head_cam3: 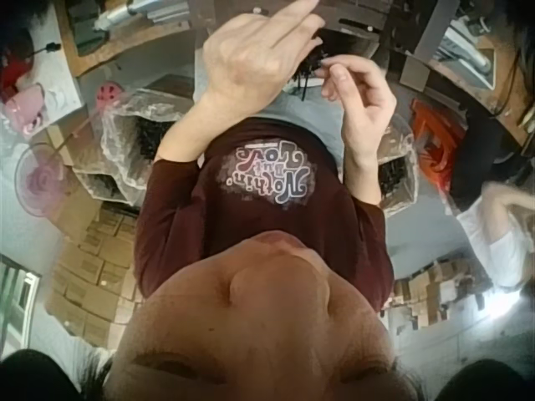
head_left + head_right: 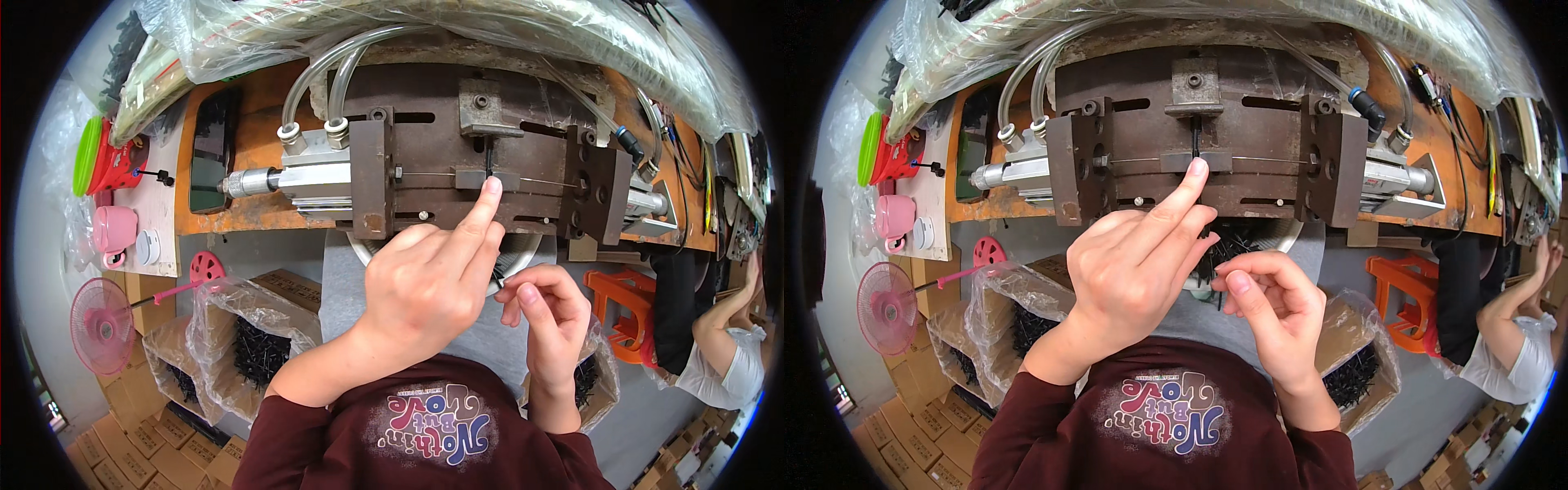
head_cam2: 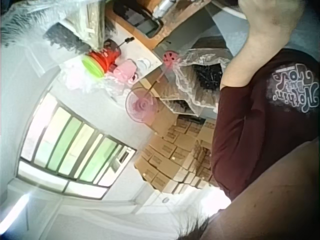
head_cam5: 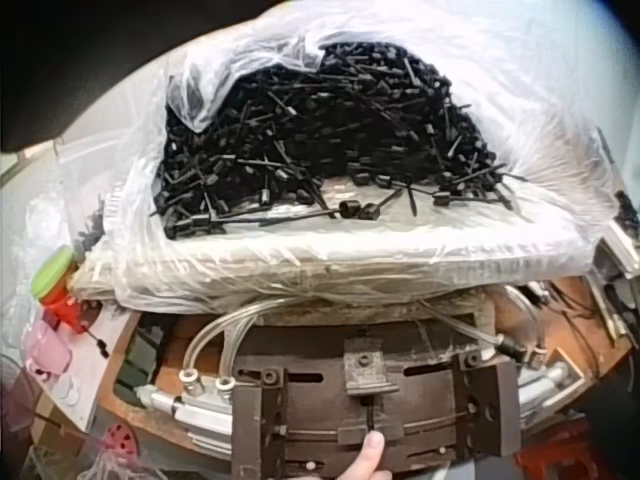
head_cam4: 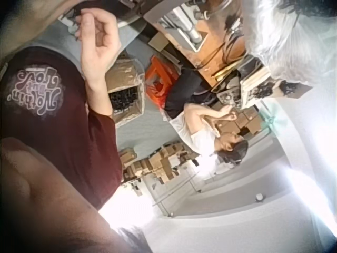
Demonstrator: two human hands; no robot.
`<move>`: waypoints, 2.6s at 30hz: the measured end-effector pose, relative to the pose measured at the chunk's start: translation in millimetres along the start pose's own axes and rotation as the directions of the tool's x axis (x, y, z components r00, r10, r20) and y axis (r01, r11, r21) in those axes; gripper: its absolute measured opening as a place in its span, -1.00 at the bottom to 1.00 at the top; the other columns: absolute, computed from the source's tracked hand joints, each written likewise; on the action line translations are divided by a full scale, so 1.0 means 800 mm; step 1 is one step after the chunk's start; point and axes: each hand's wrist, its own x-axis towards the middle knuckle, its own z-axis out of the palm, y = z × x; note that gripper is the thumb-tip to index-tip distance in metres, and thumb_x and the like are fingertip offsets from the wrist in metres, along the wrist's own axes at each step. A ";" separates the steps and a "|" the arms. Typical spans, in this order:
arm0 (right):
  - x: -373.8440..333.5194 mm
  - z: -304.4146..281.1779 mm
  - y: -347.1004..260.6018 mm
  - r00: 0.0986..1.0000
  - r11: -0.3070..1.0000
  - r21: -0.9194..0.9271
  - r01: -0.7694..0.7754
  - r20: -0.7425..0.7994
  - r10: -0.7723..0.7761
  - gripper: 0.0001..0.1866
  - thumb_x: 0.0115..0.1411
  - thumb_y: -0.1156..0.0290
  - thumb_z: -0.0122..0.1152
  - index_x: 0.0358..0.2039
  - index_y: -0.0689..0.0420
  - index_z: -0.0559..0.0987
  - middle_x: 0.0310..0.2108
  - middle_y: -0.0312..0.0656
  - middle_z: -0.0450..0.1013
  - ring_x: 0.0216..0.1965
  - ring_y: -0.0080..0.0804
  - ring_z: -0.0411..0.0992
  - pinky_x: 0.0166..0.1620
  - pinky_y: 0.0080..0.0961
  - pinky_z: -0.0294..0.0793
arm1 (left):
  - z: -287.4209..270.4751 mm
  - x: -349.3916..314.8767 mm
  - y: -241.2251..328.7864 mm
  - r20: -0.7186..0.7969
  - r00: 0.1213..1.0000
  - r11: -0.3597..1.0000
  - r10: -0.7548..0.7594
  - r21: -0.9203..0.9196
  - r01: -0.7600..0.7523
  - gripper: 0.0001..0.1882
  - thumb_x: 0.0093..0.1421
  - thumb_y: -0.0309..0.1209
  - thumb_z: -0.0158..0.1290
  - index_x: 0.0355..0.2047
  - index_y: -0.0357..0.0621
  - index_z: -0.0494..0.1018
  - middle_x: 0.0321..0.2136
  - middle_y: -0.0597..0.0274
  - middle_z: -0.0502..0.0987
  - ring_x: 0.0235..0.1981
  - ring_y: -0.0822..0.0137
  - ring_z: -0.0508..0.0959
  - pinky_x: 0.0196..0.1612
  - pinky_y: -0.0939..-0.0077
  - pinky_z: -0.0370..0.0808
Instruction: Assembling small black electronic components or wire connectors using a manual press tool on a workbench.
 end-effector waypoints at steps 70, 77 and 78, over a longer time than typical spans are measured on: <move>-0.033 0.014 0.070 0.655 0.389 -0.531 0.753 0.548 -0.520 -0.72 -0.17 0.67 0.36 -0.36 0.25 0.59 -0.47 -0.18 0.54 -0.54 -0.37 0.46 -0.46 -0.52 0.38 | -0.104 -0.037 -0.291 -0.223 0.662 0.611 -0.716 0.258 0.748 -0.15 -0.13 0.06 0.31 -0.01 -0.41 0.41 -0.18 -0.24 0.57 -0.11 -0.01 0.58 -0.02 0.28 0.45; -0.034 0.018 0.055 0.630 0.376 -0.512 0.773 0.550 -0.548 -0.72 -0.16 0.67 0.34 -0.34 0.27 0.59 -0.48 -0.21 0.54 -0.54 -0.41 0.47 -0.47 -0.56 0.38 | -0.104 -0.020 -0.287 -0.227 0.651 0.561 -0.725 0.354 0.748 -0.16 -0.15 -0.02 0.28 0.04 -0.33 0.32 -0.32 -0.24 0.59 -0.19 -0.14 0.59 -0.11 0.14 0.51; -0.033 0.018 0.051 0.621 0.365 -0.508 0.780 0.555 -0.554 -0.71 -0.17 0.67 0.34 -0.34 0.27 0.59 -0.48 -0.21 0.54 -0.55 -0.42 0.47 -0.47 -0.57 0.38 | -0.105 -0.016 -0.280 -0.224 0.638 0.557 -0.737 0.334 0.761 -0.16 -0.16 -0.01 0.28 0.03 -0.34 0.32 -0.31 -0.26 0.59 -0.19 -0.14 0.59 -0.11 0.14 0.51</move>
